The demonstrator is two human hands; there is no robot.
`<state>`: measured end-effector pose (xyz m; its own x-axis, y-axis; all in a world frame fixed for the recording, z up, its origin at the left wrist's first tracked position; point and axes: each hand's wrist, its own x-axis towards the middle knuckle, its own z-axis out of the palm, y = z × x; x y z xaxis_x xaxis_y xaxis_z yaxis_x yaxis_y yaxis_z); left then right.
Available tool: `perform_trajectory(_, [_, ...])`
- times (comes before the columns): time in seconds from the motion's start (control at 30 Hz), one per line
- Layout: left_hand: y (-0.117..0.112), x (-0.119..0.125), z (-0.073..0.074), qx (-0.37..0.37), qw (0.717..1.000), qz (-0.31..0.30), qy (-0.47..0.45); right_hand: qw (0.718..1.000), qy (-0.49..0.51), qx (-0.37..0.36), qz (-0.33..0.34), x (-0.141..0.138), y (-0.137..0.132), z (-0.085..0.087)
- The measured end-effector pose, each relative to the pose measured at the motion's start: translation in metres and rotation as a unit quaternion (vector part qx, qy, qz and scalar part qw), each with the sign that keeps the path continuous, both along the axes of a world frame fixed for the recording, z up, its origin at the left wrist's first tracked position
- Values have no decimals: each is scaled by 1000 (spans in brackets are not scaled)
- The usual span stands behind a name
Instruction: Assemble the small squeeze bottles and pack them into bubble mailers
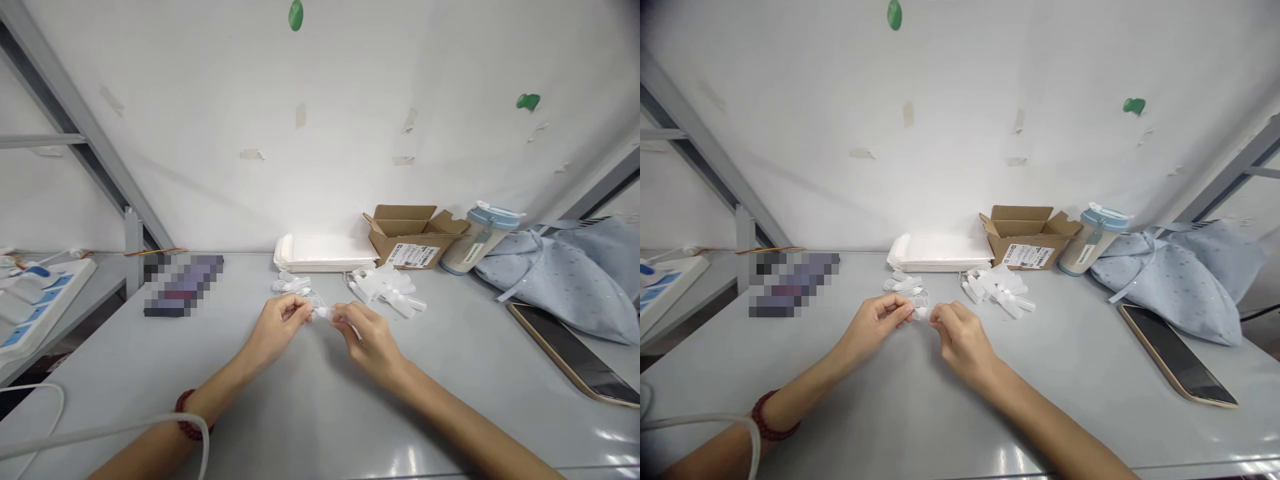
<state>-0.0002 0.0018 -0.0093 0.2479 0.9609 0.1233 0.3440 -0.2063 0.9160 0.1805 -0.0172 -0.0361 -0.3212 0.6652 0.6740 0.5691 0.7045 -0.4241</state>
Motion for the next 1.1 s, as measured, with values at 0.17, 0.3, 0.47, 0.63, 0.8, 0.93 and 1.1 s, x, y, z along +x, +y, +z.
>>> perform_trajectory(0.17, [-1,0,-2,-7,1000,-7,-5,1000,-4,11,-2,-1,0,1])
perform_trajectory(0.3, [2,-1,0,-9,1000,-7,-3,1000,-5,1,3,0,2,3])
perform_trajectory(0.47, [5,-3,3,-5,1000,-14,-4,1000,-1,0,5,1,4,6])
perform_trajectory(0.63, [6,-5,7,-1,999,-43,-11,1000,-6,-6,14,2,5,9])
perform_trajectory(0.8, [7,-13,17,2,998,-38,-46,999,-29,22,-24,-3,4,15])
perform_trajectory(0.93, [9,-20,23,10,999,-21,-36,999,-31,30,-24,-6,5,19])
perform_trajectory(1.1, [11,-23,22,17,999,-28,-22,999,-24,32,-17,-4,8,18])
